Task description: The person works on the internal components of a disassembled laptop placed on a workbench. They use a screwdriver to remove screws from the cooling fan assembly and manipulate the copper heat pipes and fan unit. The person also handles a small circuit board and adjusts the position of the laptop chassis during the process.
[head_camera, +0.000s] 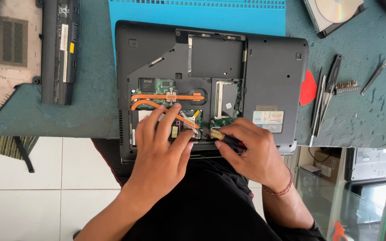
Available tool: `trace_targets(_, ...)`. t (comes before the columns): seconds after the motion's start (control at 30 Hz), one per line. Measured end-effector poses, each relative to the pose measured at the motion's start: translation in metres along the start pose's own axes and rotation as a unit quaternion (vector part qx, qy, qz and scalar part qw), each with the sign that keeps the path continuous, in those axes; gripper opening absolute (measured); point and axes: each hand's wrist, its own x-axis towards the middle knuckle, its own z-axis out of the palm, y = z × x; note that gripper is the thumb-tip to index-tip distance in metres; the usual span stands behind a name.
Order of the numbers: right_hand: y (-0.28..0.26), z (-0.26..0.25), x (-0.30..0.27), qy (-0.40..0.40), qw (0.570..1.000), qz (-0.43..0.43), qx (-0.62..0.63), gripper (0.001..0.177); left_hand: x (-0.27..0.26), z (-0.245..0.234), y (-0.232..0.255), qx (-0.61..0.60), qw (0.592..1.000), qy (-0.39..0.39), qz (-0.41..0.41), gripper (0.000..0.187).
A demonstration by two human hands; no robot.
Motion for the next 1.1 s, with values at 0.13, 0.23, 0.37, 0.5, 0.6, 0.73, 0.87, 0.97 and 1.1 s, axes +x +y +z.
trace_targets(0.13,-0.002,0.001,-0.002,0.01,1.0,0.017,0.009,0.014,0.011,0.004,0.0,0.016,1.0,-0.002,0.025,0.011)
trace_targets(0.23,0.002,-0.003,-0.006,0.02,0.999,0.04,-0.015,0.012,0.02,0.003,0.0,0.033,0.998,-0.025,0.05,0.005)
trace_targets(0.37,0.007,-0.01,-0.011,0.037,0.998,0.048,-0.018,0.013,0.033,0.0,-0.003,0.036,0.993,-0.069,0.093,0.016)
trace_targets(0.5,0.014,-0.021,-0.017,0.065,0.996,0.065,0.0,0.017,0.05,-0.008,-0.006,0.048,0.975,-0.166,0.14,0.02)
trace_targets(0.6,0.011,-0.021,-0.019,0.067,0.994,0.09,0.01,0.014,0.058,-0.012,-0.011,0.038,0.961,-0.191,0.198,0.019)
trace_targets(0.73,0.013,-0.015,-0.02,0.048,0.995,0.085,0.005,0.017,0.059,-0.01,-0.014,0.079,0.945,-0.183,0.258,0.016)
trace_targets(0.87,0.014,-0.014,-0.021,0.051,0.996,0.076,-0.006,0.018,0.056,-0.008,-0.013,0.084,0.949,-0.151,0.262,0.017)
trace_targets(0.97,0.013,-0.017,-0.021,0.048,0.998,0.051,-0.001,0.019,0.056,-0.009,-0.014,0.078,0.954,-0.149,0.248,0.017)
trace_targets(1.1,0.028,-0.029,-0.027,0.096,0.994,0.033,-0.032,0.024,0.049,-0.01,-0.019,0.042,0.964,-0.134,0.226,0.021)
